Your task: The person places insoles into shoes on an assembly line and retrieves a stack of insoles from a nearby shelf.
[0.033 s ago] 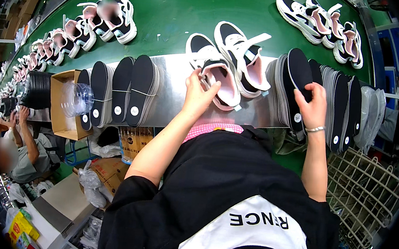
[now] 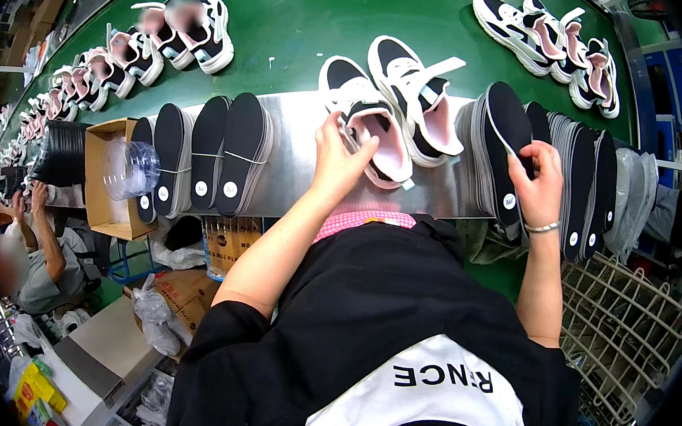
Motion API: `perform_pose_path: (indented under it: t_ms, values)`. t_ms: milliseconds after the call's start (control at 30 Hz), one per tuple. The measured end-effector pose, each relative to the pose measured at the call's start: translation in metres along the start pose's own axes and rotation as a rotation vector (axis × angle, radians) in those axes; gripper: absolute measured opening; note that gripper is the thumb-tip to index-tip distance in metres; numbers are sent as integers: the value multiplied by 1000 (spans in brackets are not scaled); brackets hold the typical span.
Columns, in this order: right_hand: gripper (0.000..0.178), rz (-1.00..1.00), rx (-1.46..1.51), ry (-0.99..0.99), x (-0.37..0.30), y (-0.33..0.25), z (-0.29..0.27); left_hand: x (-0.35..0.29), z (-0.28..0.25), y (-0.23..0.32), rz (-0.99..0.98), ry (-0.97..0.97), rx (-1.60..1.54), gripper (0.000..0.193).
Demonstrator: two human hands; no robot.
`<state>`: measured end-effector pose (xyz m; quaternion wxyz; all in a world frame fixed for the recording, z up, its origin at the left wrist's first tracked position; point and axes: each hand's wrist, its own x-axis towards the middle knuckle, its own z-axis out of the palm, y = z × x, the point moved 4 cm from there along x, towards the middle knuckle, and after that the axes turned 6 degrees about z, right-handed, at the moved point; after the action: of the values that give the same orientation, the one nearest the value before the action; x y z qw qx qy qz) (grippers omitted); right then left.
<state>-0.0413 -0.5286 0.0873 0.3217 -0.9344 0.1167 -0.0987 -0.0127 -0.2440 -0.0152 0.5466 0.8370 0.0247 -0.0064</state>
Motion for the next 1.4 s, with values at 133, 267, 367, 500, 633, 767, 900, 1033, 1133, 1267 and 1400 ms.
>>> perform_pose_path:
  t_ms: [133,267,367,500,633,767,900,1033,1133,1267,1400]
  values:
    - [8,-472,-164,-346,-24,-81,18,21,-8,24,411,24,26,37]
    - [7,-649,-737,-647,-39,-117,96,57,0,10,77,-40,-235,20]
    - [11,-480,-774,-610,-23,-103,150,61,5,17,41,-89,-365,21]
    - [15,-401,-591,-460,-21,-106,169,68,7,-2,8,-3,-270,20]
    - [38,-297,-804,-514,-39,-115,120,69,6,-1,18,-17,-205,25]
    - [26,-248,-820,-583,-35,-113,111,66,20,-8,92,-64,-143,25]
    - [14,-355,-817,-577,-27,-110,147,59,21,-2,308,-83,-199,32]
    - [14,-416,-811,-565,-23,-100,178,56,20,-5,234,-172,-276,38]
    - [15,-340,-796,-670,-19,-98,183,53,17,-11,163,-214,-237,41]
    - [19,-190,-676,-870,-4,-103,189,50,12,-2,87,-238,-226,40]
    - [27,-237,-887,-1165,-1,-93,203,51,13,-1,132,-218,-219,40]
